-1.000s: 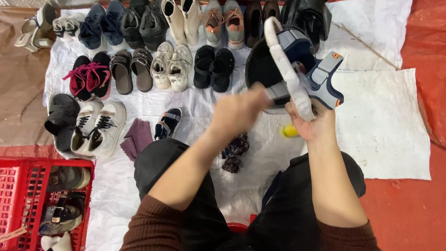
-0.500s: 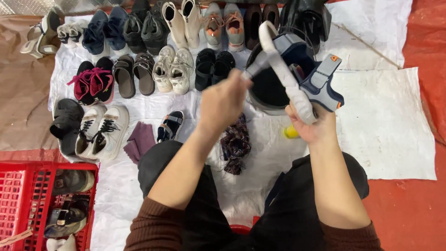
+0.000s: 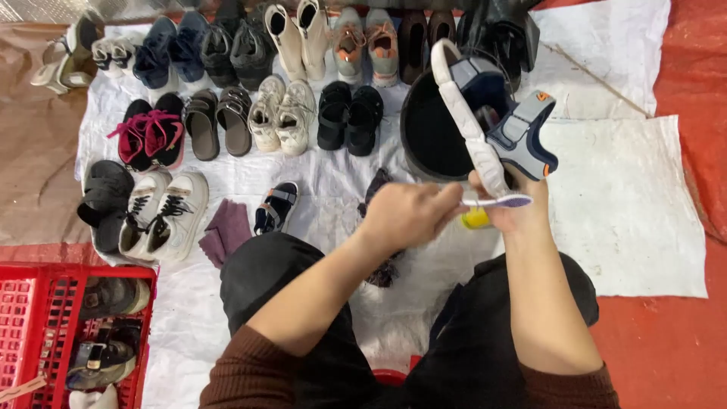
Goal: The person scrubs a child's sneaker with a toothbrush dipped in water from a black bucket, then wipes the shoe with a cloth. The person scrubs the sole and sides of the shoe, then wipes it with a cloth.
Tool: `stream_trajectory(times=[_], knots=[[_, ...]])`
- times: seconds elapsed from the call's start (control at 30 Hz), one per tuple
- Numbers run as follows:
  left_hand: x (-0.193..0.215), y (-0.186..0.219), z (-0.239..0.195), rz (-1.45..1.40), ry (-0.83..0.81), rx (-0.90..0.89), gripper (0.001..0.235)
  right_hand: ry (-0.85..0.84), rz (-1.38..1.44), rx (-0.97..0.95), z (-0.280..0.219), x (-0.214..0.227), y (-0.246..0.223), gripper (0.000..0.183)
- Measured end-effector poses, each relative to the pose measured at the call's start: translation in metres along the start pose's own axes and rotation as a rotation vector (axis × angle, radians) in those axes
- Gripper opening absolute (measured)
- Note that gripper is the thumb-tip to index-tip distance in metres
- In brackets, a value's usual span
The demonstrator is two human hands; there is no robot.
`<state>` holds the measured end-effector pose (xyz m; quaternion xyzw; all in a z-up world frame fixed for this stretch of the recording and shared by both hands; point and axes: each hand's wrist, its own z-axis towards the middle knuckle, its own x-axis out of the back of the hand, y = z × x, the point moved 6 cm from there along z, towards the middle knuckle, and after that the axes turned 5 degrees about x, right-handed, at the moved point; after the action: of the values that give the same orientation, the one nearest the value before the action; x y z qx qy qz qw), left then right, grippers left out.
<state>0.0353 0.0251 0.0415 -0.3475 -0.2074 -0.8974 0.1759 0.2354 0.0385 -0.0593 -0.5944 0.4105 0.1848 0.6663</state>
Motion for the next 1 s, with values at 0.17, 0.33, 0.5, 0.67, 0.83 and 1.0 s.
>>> stream_trajectory(times=[0.17, 0.33, 0.5, 0.67, 0.83, 1.0], knots=[[0.012, -0.059, 0.015, 0.088, 0.098, 0.07, 0.013, -0.005, 0.007, 0.019, -0.029, -0.083, -0.028, 0.007], [-0.001, -0.03, 0.004, -0.022, 0.053, 0.029, 0.012, 0.023, 0.026, -0.017, -0.028, -0.085, -0.03, 0.007], [0.031, -0.086, 0.021, 0.173, 0.15, 0.199, 0.021, 0.136, 0.003, -0.054, -0.02, -0.016, -0.016, 0.007], [0.0, -0.037, 0.004, 0.04, 0.125, 0.048, 0.009, -0.131, -0.012, 0.002, -0.011, -0.036, -0.016, 0.016], [0.012, -0.086, 0.018, 0.161, 0.105, 0.23, 0.021, -0.231, -0.038, 0.062, -0.026, -0.072, -0.027, 0.01], [-0.004, -0.027, -0.005, -0.109, -0.016, 0.086, 0.02, -0.268, 0.014, 0.035, -0.015, -0.063, -0.022, 0.011]])
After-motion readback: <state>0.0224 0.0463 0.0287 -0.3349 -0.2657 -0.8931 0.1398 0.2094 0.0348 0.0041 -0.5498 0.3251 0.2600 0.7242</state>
